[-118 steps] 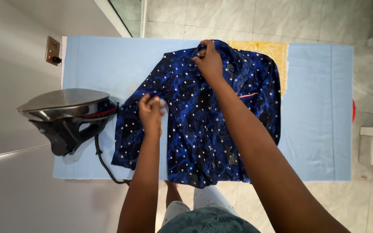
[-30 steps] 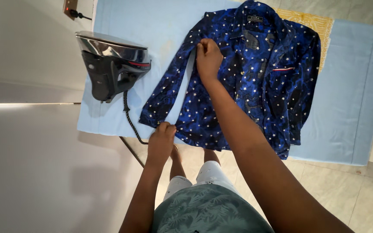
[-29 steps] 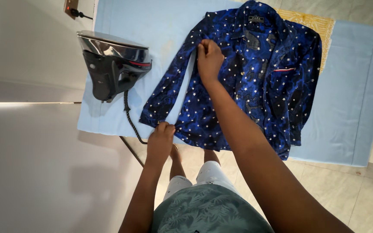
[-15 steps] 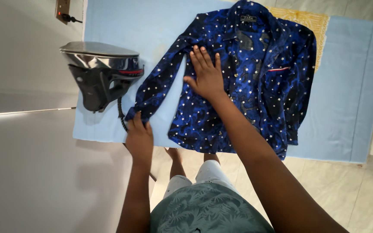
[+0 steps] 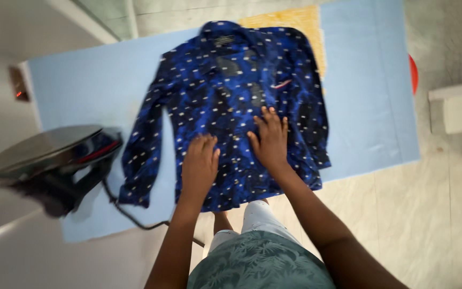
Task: The person irons a blue patterned shirt on an ironing board. They systematically smooth the sleeves, body, and collar using a steam iron, adjusting the garment between passes to remove wrinkles.
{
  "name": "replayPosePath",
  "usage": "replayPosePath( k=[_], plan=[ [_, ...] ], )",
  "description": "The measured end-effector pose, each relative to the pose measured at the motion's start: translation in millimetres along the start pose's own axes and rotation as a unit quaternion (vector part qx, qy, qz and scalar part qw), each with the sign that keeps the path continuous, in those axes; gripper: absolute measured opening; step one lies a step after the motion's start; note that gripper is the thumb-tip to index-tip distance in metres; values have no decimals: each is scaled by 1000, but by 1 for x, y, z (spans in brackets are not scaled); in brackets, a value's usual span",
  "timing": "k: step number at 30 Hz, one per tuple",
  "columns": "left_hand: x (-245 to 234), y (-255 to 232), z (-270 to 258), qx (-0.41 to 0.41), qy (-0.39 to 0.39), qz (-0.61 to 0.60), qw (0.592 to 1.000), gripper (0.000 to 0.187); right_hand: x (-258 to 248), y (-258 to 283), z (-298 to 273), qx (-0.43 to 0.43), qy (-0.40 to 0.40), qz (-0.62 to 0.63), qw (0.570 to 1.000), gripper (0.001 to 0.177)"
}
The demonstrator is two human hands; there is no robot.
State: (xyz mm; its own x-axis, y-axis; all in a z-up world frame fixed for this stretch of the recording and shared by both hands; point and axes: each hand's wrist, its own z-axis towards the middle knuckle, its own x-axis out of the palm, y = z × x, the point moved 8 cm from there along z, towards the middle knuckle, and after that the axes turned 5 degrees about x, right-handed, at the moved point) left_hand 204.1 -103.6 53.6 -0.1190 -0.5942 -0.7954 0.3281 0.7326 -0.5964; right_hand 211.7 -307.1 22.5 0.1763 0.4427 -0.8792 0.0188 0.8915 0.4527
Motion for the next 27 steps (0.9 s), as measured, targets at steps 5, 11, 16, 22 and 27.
replayPosePath(
  k=[5, 11, 16, 22, 27],
  plan=[
    [21, 41, 59, -13, -78, 70, 994, 52, -1, 10, -16, -250, 178, 142, 941, 45],
    [34, 80, 81, -19, -6, 179, 984, 74, -1, 9, -21, -290, 215, 151, 920, 20],
    [37, 78, 84, -14, 8, 199, 980, 76, 12, 10, -19, -312, 265, 152, 899, 23],
    [21, 44, 104, -25, -65, 183, 981, 62, -31, -1, -8, -307, 222, 183, 907, 26],
    [69, -30, 166, -12, -121, 40, 992, 64, -37, -40, -11, 13, 165, 64, 984, 35]
  ],
)
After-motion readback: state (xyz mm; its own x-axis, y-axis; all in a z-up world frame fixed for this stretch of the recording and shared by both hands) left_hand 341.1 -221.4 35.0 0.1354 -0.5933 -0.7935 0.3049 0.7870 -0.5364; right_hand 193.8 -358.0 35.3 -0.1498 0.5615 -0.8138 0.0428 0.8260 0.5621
